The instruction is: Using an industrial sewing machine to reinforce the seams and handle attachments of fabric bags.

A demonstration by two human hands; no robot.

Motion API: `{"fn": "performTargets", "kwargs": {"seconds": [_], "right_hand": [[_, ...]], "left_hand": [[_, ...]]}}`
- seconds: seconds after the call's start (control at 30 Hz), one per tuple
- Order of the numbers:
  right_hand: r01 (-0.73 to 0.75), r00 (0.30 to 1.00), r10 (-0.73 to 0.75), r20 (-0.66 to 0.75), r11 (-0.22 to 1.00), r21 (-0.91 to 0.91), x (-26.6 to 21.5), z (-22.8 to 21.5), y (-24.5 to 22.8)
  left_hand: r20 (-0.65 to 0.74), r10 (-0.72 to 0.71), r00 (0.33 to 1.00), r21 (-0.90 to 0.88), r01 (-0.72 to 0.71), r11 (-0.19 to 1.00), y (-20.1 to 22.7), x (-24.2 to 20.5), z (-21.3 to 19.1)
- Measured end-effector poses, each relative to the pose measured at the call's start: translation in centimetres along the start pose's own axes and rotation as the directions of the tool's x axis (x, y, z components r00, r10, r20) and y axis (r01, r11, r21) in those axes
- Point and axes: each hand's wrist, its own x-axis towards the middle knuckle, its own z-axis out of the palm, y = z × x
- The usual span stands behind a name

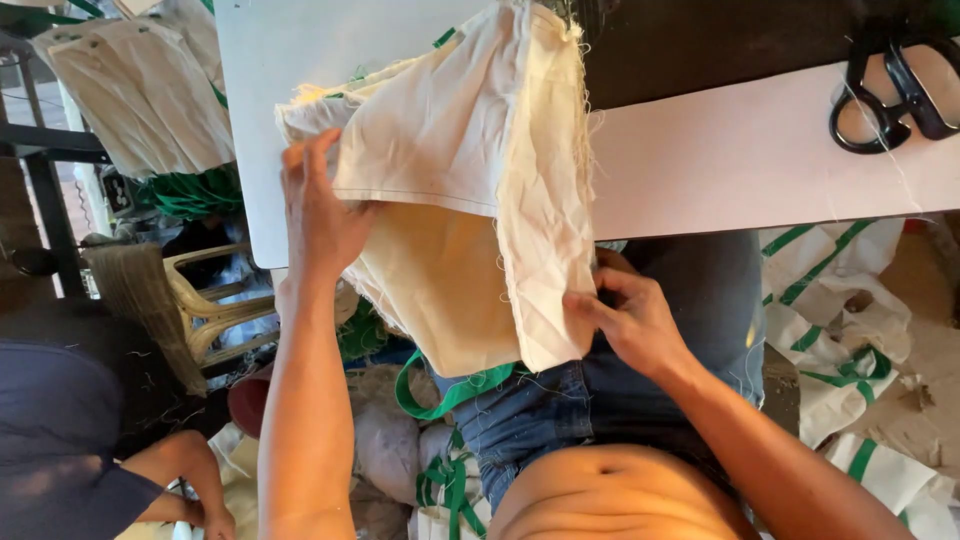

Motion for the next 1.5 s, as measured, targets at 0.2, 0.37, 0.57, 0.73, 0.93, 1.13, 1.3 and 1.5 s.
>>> {"fn": "performTargets", "kwargs": {"seconds": [0.2, 0.37, 0.57, 0.73, 0.93, 1.13, 1.3, 1.5], "right_hand": [[-0.113, 0.992, 0.107, -0.059, 0.989, -0.099, -1.1, -0.9, -1.1], [-0.248, 0.968, 0.246, -0.046, 0.967, -0.05, -0.3, 0.2, 1.7], [-0.296, 0.955, 0.296, 0.007, 0.955, 0.017, -1.8, 0.0, -0.7], [-0.196, 0.98, 0.196, -0.018, 0.981, -0.002, -2.5, -0.4, -0.5], [-0.203, 0.979, 0.201, -0.03, 0.962, -0.184, -2.0, -0.7, -1.9], [-0.046, 0.999, 0.048, 0.025, 0.997, -0.058, -1.5, -0.8, -1.6], [0.332, 0.942, -0.33, 0.062, 0.885, -0.327, -2.8, 0.1, -4.2], [0.565, 0.822, -0.558, 0.112, 0.778, -0.274, -4.1, 2.7, -7.9]], "left_hand": [[-0.253, 0.18, 0.95, 0.163, -0.142, 0.976, -8.9, 1.5, 2.8], [-0.056, 0.159, 0.986, 0.362, -0.128, 0.923, -3.2, 2.4, -1.2], [0.42, 0.21, 0.883, 0.004, -0.234, 0.972, 11.0, 5.4, 0.7], [-0.165, 0.326, 0.931, 0.034, -0.325, 0.945, 11.2, 10.3, 12.1], [-0.191, 0.32, 0.928, -0.014, -0.329, 0.944, 8.5, 9.5, 14.5], [-0.097, 0.31, 0.946, -0.003, -0.311, 0.95, 7.9, 10.6, 14.8], [-0.189, 0.379, 0.906, -0.045, -0.394, 0.918, 6.6, 10.9, 16.1], [-0.247, 0.407, 0.879, 0.048, -0.409, 0.911, 4.3, 10.9, 18.1]]}}
